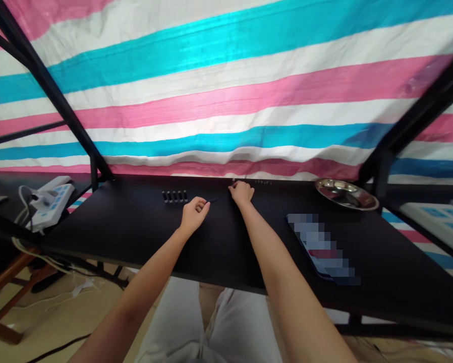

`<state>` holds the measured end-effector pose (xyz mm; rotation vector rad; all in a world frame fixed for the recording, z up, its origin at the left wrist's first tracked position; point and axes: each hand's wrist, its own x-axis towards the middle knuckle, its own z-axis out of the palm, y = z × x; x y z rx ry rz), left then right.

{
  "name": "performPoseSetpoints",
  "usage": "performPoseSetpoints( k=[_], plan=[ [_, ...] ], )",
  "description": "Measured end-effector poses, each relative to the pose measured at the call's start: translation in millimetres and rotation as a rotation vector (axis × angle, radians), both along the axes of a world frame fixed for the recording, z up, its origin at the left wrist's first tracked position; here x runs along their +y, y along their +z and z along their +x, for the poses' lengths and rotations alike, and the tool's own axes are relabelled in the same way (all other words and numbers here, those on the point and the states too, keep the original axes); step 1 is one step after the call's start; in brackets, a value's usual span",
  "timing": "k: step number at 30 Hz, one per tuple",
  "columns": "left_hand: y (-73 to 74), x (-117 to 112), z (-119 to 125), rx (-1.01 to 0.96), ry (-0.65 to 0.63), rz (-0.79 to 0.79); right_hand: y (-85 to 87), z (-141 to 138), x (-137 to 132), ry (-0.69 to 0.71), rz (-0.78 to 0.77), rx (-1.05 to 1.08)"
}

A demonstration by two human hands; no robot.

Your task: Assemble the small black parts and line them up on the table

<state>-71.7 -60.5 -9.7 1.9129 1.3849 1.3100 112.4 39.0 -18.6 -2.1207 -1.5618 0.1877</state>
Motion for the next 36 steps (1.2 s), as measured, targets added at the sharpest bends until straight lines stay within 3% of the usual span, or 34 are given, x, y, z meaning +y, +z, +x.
performPoseSetpoints(
  k=[7, 13, 17, 22, 29, 36],
  plan=[
    [1.2, -1, 0, -0.025, -0.008, -0.011, 4.7, -10, -14, 0.061, 0.121, 0.145],
    [0.6, 1, 0, -0.043, 0.017, -0.027, 17.8, -20, -51, 0.19, 0.254, 0.39],
    [-2.6, 3, -1, -0.058, 0.021, -0.033, 16.7, -22, -77, 0.226, 0.313, 0.485],
    [-4.1, 3, 0, -0.109, -0.014, -0.048, 6.1, -21, -91, 0.226, 0.241, 0.403],
    [-3.4, 2, 0, -0.124, -0.052, -0.056, 8.8, -21, -100, 0.316, 0.282, 0.051],
    [-5.2, 3, 0, -0.112, -0.046, -0.025, 10.5, -21, -102, 0.375, 0.303, -0.007]
  ],
)
